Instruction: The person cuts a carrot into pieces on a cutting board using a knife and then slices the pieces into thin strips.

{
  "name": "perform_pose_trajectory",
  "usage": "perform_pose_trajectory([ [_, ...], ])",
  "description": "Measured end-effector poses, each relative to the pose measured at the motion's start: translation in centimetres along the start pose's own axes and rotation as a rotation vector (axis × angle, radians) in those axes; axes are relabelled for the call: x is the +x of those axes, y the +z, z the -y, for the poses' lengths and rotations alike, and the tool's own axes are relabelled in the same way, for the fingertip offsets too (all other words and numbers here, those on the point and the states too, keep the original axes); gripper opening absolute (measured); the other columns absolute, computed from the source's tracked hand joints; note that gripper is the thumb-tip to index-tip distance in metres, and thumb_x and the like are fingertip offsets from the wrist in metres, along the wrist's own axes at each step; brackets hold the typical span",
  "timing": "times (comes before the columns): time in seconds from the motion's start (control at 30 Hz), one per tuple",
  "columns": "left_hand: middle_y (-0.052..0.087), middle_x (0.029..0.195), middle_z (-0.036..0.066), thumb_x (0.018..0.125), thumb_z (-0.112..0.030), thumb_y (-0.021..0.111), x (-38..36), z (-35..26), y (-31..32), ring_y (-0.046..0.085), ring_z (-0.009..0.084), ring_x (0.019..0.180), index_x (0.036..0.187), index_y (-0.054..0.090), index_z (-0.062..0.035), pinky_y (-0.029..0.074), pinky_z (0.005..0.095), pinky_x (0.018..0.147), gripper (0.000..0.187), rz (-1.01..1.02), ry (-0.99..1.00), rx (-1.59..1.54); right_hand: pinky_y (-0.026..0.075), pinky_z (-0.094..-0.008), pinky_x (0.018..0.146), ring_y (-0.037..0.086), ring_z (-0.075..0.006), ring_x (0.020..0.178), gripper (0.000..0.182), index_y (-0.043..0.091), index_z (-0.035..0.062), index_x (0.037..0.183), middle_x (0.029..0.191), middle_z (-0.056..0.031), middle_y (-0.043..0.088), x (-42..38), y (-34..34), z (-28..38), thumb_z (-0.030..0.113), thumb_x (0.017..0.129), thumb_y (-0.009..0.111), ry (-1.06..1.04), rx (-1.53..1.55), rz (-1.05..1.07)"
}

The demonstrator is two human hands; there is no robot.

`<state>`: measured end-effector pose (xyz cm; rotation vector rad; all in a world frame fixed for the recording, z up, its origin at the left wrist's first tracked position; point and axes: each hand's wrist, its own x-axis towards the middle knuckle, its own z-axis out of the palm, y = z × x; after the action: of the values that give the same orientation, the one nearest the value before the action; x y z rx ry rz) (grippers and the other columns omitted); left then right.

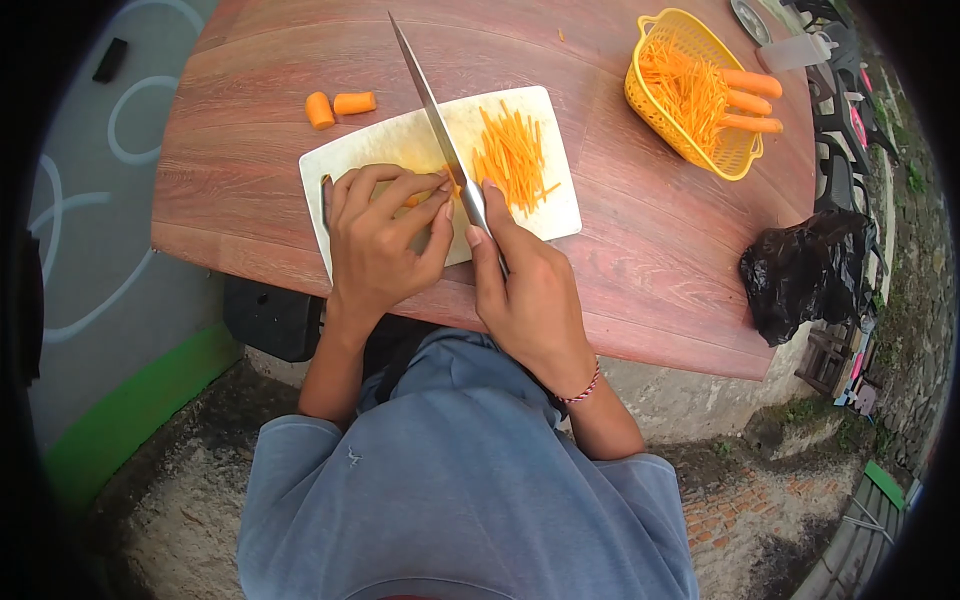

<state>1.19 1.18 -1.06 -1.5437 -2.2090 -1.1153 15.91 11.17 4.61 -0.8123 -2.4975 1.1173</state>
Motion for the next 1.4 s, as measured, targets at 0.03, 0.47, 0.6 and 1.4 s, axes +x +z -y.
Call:
perform_pose_trajectory([
  [0.03, 0.077, 0.108, 0.0, 0.083, -0.015, 0.077, 0.0, 0.0, 0.0, 0.066, 0.0226, 0.103, 0.095, 0.083, -0.0046, 0.045, 0.0472, 0.097, 0.017, 0.001, 0.004, 0.0, 0.056, -0.0442, 0.072, 0.073, -0.0406, 0.078, 0.045, 0.059, -0.0043, 0.147, 0.089, -0.0271, 0.07, -0.3, -0.4, -0.1, 0.012, 0.106, 0.064, 0.064, 0.047, 0.02],
  [0.47, 0.078, 0.106, 0.0, 0.081, -0.011, 0.079, 0.3, -0.3, -0.3, 0.066, 0.0241, 0.102, 0.097, 0.086, -0.0078, 0.048, 0.0411, 0.091, 0.018, 0.006, 0.008, 0.046, 0.057, -0.0419, 0.08, 0.075, -0.0434, 0.088, 0.045, 0.059, -0.0032, 0.149, 0.098, -0.0304, 0.071, -2.1, -0.6, 0.1, 0.009, 0.106, 0.065, 0.08, 0.121, 0.031],
  [0.6, 0.078, 0.105, 0.0, 0.081, -0.011, 0.079, 0.3, -0.2, -0.3, 0.066, 0.0243, 0.102, 0.097, 0.086, -0.0077, 0.048, 0.041, 0.092, 0.017, -0.002, 0.013, 0.035, 0.057, -0.0425, 0.08, 0.074, -0.0444, 0.089, 0.045, 0.059, -0.003, 0.149, 0.099, -0.0305, 0.071, -2.3, -0.1, -0.7, 0.009, 0.105, 0.065, -0.014, 0.122, -0.019],
  [1.4, 0.077, 0.108, 0.0, 0.083, -0.014, 0.08, 0.2, -0.4, -0.3, 0.065, 0.0242, 0.102, 0.098, 0.085, -0.0086, 0.045, 0.0428, 0.094, 0.017, 0.024, 0.024, 0.056, 0.053, -0.0413, 0.066, 0.071, -0.0383, 0.068, 0.039, 0.062, 0.0004, 0.144, 0.078, -0.0293, 0.065, 0.4, -0.5, -1.7, 0.018, 0.109, 0.06, 0.156, 0.197, -0.009],
])
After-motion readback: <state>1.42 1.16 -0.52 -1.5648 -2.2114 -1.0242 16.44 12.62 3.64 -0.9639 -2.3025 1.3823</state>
